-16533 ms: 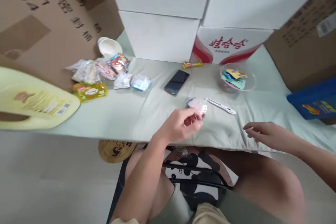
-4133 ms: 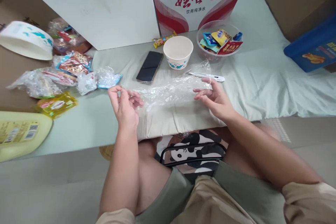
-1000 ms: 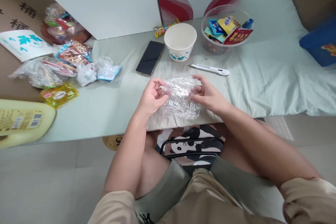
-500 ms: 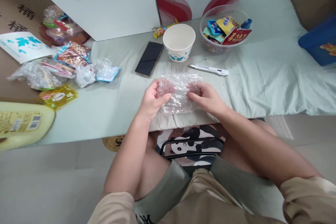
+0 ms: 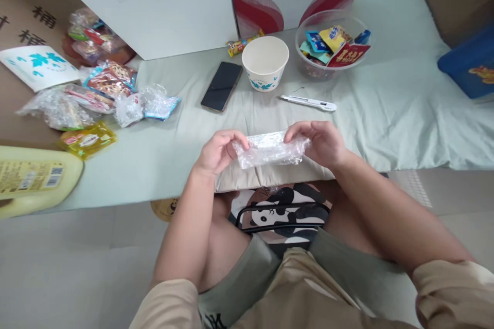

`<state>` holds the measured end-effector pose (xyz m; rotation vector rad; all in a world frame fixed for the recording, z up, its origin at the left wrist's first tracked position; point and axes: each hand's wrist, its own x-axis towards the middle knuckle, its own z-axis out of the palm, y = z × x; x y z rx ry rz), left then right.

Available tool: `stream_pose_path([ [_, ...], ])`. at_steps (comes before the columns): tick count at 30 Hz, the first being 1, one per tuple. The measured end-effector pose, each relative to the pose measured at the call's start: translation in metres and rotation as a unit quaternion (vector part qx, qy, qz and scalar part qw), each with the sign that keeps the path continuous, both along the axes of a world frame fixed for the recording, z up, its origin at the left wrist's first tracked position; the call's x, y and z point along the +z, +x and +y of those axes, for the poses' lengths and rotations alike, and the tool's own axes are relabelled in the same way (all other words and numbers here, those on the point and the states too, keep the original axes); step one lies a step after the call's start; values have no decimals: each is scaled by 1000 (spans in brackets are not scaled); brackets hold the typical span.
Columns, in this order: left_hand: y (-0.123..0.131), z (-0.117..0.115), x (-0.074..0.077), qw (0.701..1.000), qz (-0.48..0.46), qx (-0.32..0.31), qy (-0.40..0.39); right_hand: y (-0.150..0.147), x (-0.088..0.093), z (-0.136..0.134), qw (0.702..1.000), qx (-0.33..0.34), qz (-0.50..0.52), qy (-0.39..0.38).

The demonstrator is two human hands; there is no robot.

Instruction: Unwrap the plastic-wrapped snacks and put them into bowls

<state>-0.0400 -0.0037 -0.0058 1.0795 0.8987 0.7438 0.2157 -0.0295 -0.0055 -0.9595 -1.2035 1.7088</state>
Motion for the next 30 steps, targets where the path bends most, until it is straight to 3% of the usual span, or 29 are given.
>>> stream_pose_path([
  [4, 7, 4, -12, 994, 83, 47, 47, -2, -9, 3, 985, -87, -148, 10],
  [6, 9, 6, -16, 985, 98, 107, 88, -3, -13, 5, 979, -138, -153, 4],
  [9, 11, 8, -18, 947, 142, 226, 180, -4, -14, 7, 960, -215, -176, 30],
  [10, 12, 7, -18, 938, 159, 240, 196, -4, -13, 7, 952, -233, -193, 48],
  [13, 16, 1, -18, 953, 166, 172, 188, -7, -10, 3, 938, -234, -215, 137],
  [16, 24, -6, -18, 972, 118, 81, 184, -15, -9, -5, 959, -137, -162, 188],
  [20, 33, -10, -19, 980, 64, 9, 187, -24, -13, -13, 982, -14, -86, 169],
  [22, 34, -11, -18, 981, 71, 15, 178, -26, -15, -12, 984, -30, -102, 146],
  [26, 32, -11, -13, 987, 82, 23, 139, -23, -15, -7, 961, -201, -140, 129],
  [28, 32, -11, -10, 991, 75, -11, 114, -20, -14, -7, 971, -175, -119, 108],
  [30, 32, -10, -7, 991, 77, -36, 104, -16, -13, -10, 989, -85, -104, 65],
])
